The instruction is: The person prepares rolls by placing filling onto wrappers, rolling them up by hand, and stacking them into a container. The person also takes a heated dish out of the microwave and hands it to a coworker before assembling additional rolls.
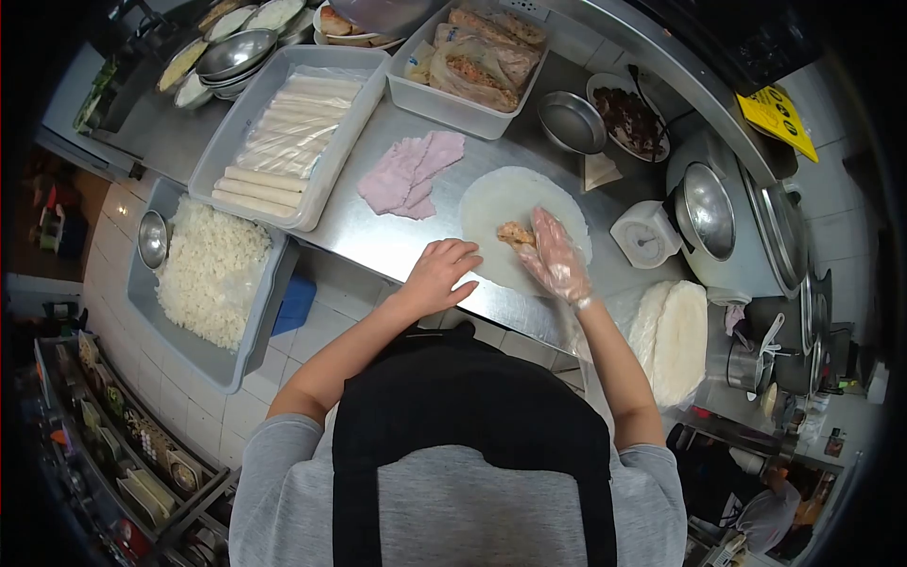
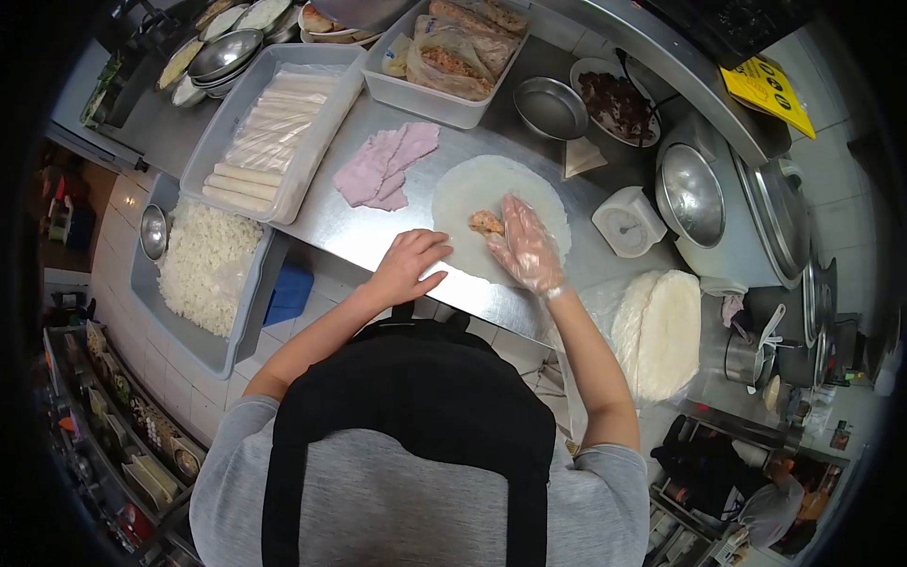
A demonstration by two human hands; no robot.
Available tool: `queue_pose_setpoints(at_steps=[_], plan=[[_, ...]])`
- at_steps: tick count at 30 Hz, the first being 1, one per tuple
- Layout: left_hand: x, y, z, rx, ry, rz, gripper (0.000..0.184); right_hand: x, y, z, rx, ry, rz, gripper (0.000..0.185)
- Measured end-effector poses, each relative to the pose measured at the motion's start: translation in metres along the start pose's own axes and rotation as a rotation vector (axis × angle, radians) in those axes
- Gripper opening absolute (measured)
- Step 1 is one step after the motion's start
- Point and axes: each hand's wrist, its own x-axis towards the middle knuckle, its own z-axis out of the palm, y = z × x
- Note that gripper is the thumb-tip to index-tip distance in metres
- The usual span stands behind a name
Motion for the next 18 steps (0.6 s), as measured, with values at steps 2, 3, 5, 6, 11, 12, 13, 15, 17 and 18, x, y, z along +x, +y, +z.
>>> queue_pose_setpoints(at_steps=[2,3,5,6,11,12,13,15,17,18], plan=[[-0.002,0.0,0.0,0.013,0.015,0.02,0.037,-0.013,-0.005,-0.007,-0.116,-0.104,-0.143,0.077],[-0.003,-0.001,0.0,0.015,0.0,0.018,0.038,-0.015,-0.006,-0.005,-0.117,-0.107,-0.147,0.077],[-0.004,-0.002,0.0,0.017,-0.017,0.014,0.039,-0.017,-0.01,0.001,-0.133,-0.125,-0.2,0.074],[-0.004,-0.002,0.001,0.007,-0.015,0.013,0.038,-0.013,-0.013,0.004,-0.132,-0.129,-0.201,0.074],[-0.001,-0.004,0.002,-0.001,-0.011,0.033,0.037,0.005,-0.02,0.02,-0.132,-0.113,-0.21,0.066],[-0.001,-0.004,0.002,0.006,0.0,0.038,0.036,0.009,-0.017,0.019,-0.133,-0.111,-0.206,0.066],[-0.001,-0.004,0.003,0.013,0.01,0.042,0.036,0.015,-0.012,0.017,-0.053,-0.165,-0.165,0.063],[-0.002,-0.003,0.003,0.01,0.009,0.039,0.035,0.019,-0.01,0.012,0.029,-0.216,-0.128,0.061],[0.0,-0.004,0.002,0.007,0.015,0.033,0.035,0.024,-0.009,0.004,0.143,-0.162,-0.113,0.056],[-0.001,-0.004,0.002,0.01,0.011,0.035,0.036,0.023,-0.013,0.007,0.143,-0.165,-0.115,0.056]])
